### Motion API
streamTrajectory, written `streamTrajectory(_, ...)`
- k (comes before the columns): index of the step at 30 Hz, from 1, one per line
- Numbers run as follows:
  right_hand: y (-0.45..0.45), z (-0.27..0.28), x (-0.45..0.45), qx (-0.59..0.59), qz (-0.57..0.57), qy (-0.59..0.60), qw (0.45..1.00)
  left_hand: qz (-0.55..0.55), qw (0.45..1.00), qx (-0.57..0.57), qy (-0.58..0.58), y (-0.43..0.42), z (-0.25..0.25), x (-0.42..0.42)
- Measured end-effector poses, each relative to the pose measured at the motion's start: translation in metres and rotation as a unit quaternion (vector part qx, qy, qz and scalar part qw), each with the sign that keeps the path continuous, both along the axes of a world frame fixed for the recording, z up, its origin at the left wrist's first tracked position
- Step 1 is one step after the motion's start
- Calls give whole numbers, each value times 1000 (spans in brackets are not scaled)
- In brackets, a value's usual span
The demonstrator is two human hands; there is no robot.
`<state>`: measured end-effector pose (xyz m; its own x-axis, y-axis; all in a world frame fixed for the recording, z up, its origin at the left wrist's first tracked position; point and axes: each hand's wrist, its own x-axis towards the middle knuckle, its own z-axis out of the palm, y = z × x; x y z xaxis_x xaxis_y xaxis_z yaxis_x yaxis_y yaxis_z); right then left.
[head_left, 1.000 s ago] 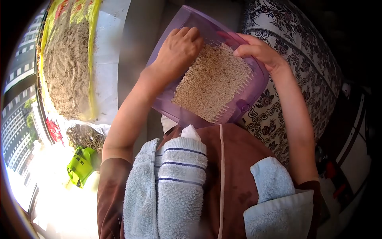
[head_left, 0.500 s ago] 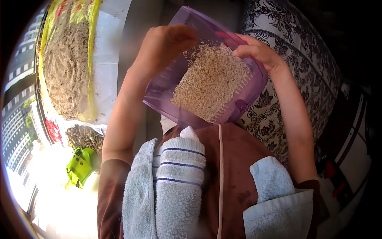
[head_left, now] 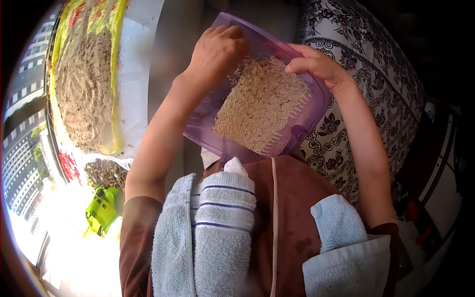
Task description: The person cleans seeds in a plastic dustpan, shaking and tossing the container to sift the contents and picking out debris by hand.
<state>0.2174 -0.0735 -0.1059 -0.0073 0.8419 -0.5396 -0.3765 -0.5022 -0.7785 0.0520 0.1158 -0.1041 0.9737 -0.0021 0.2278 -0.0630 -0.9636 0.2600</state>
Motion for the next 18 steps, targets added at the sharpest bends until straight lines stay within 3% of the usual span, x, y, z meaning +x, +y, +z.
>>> streamTrajectory(6,-1,1,3,-18,25,-37,999,-42,994,97,-9,0,-8,4)
streamTrajectory(9,-3,2,0,12,6,-27,1000,52,985,-161,-43,3,11,-2)
streamTrajectory(12,-7,-7,1,27,-8,-50,998,210,897,-388,-6,28,27,-3)
streamTrajectory(13,-8,-5,0,24,-11,-35,999,214,952,-213,-54,32,29,-6)
streamTrajectory(14,-8,-3,-1,21,-15,-20,999,210,972,-29,-99,35,31,-8)
streamTrajectory(15,-9,-2,-2,19,-20,-5,1000,197,958,155,-141,37,32,-9)
streamTrajectory(18,-11,-7,3,29,1,-29,999,125,985,-87,-77,22,22,-25)
